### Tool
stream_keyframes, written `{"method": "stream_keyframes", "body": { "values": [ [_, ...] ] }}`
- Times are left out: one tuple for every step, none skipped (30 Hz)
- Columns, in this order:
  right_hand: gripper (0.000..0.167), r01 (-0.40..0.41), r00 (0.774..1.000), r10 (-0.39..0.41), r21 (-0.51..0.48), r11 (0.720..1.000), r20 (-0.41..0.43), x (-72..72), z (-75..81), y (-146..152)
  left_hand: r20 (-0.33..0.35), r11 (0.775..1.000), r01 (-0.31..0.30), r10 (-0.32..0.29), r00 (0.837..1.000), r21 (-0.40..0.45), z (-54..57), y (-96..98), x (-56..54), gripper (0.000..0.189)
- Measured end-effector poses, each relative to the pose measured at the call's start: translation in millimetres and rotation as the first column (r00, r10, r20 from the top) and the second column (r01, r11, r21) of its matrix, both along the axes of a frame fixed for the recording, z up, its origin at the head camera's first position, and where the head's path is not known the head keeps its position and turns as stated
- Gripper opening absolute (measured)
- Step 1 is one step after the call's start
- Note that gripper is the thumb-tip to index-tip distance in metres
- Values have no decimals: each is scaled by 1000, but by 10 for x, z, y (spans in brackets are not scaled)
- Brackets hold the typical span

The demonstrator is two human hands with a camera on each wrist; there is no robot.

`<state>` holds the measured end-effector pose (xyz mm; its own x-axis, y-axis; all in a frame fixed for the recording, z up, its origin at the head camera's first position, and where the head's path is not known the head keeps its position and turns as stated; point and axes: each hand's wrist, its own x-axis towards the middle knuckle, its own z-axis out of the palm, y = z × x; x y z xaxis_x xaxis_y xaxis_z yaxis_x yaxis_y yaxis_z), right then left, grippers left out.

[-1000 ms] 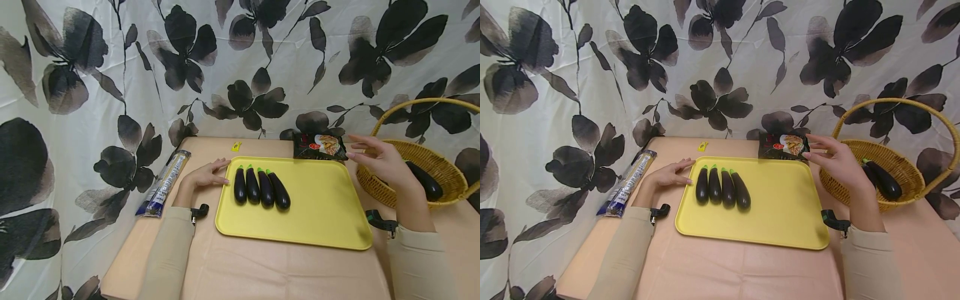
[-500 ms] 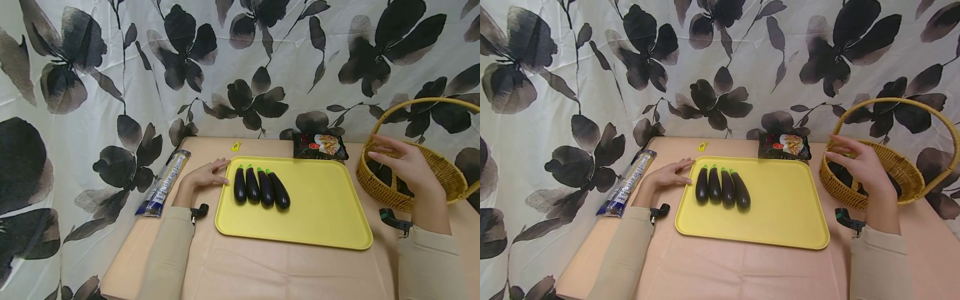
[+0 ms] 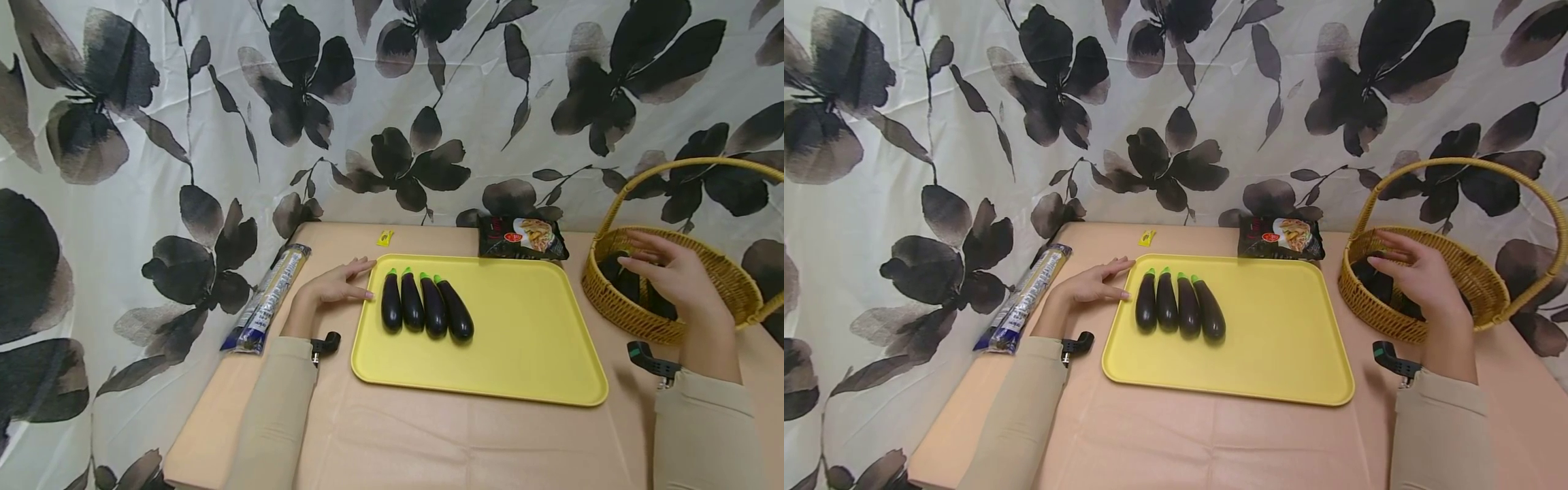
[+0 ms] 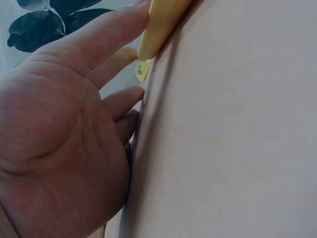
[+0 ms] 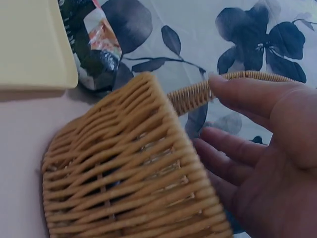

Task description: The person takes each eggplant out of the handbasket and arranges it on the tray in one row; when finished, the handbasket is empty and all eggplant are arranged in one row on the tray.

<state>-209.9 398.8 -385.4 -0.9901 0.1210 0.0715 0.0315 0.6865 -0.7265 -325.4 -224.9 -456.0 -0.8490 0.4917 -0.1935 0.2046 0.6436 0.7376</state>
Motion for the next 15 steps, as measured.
{"method": "stream_keyframes", "body": {
  "values": [
    [78,4,1000,-4,7,1000,9,0,-9,16,3,1000,-1,1,1000,1,1,-1,0,93],
    [79,8,1000,-8,21,1000,19,-1,-19,33,6,1000,-1,1,1000,4,1,-2,0,94],
    [80,11,1000,-12,34,999,29,-2,-29,50,9,1000,-1,1,1000,7,1,-2,0,94],
    [79,14,999,-16,48,999,34,-2,-42,68,12,1000,-1,1,1000,11,0,-2,0,94],
    [78,17,999,-20,59,998,40,-3,-57,85,14,1000,0,-1,1000,15,0,-1,-1,94],
    [76,20,999,-24,71,997,43,-3,-72,101,15,1000,2,-2,1000,18,1,-1,-2,94],
    [74,19,999,-22,78,997,40,-4,-88,116,15,1000,3,-4,1000,20,2,0,-2,94],
    [71,20,999,-23,83,996,39,-6,-103,127,14,1000,5,-5,1000,22,3,1,-2,94],
    [69,20,999,-24,90,996,37,-8,-117,135,12,1000,6,-7,1000,23,4,2,-2,94],
    [67,18,999,-22,97,995,39,-9,-131,143,11,1000,7,-7,1000,23,6,3,-2,93],
    [66,18,999,-23,114,993,43,-9,-141,148,9,1000,8,-8,1000,23,9,4,-1,93],
    [65,18,998,-25,125,992,50,-8,-150,152,7,1000,9,-9,1000,20,11,5,0,93],
    [64,14,998,-22,132,991,61,-7,-155,156,6,1000,9,-10,1000,20,13,6,1,93],
    [65,11,997,-21,141,990,74,-4,-159,159,5,1000,10,-10,1000,18,15,7,3,93],
    [65,5,996,-18,150,989,88,-2,-163,165,4,1000,10,-10,1000,16,18,7,4,93]
  ]
}}
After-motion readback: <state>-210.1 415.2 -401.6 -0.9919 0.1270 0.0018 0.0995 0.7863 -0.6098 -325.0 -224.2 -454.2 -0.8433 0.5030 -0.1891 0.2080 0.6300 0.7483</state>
